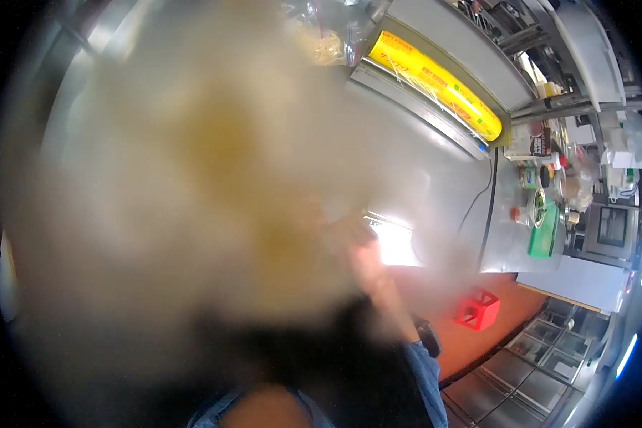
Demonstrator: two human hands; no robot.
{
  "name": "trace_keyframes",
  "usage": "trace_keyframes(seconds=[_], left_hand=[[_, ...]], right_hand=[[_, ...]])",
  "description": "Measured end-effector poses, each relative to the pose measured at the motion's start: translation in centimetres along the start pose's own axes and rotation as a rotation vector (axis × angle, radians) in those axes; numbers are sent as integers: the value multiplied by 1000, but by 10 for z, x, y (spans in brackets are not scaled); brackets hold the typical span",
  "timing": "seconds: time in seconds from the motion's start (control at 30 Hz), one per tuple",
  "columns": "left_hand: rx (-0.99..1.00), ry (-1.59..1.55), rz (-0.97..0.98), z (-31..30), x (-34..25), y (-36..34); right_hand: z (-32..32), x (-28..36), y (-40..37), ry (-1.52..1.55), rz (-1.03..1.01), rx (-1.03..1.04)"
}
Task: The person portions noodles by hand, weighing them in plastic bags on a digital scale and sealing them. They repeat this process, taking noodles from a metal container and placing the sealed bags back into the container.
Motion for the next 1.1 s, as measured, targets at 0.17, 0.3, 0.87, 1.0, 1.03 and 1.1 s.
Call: trace_keyframes(seconds=[0.17,0.3,0.87,1.0,1.03,1.1], left_hand=[[110,78,-6,-13,4,-3],[55,76,-11,-16,7,-5],[-57,181,128,-49,-8,-7],[52,264,37,-51,5,-20],[21,263,40,-51,5,-21],[-8,256,45,-52,4,-20]], right_hand=[[1,-1,-3,13,9,-24],[4,-5,-1,26,50,-30],[19,14,13,-119,-166,31],[13,3,22,-29,-77,-17],[17,-3,19,-70,-59,-3],[19,-9,17,-116,-36,12]])
Point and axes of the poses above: each hand's wrist, its own y-axis towards the middle knuckle, its own z-axis out of the palm, x = y × z, the point moved 10 cm from there along y, towards the middle knuckle, and after that the axes turned 10 degrees about -x, right-handed, at the moved point
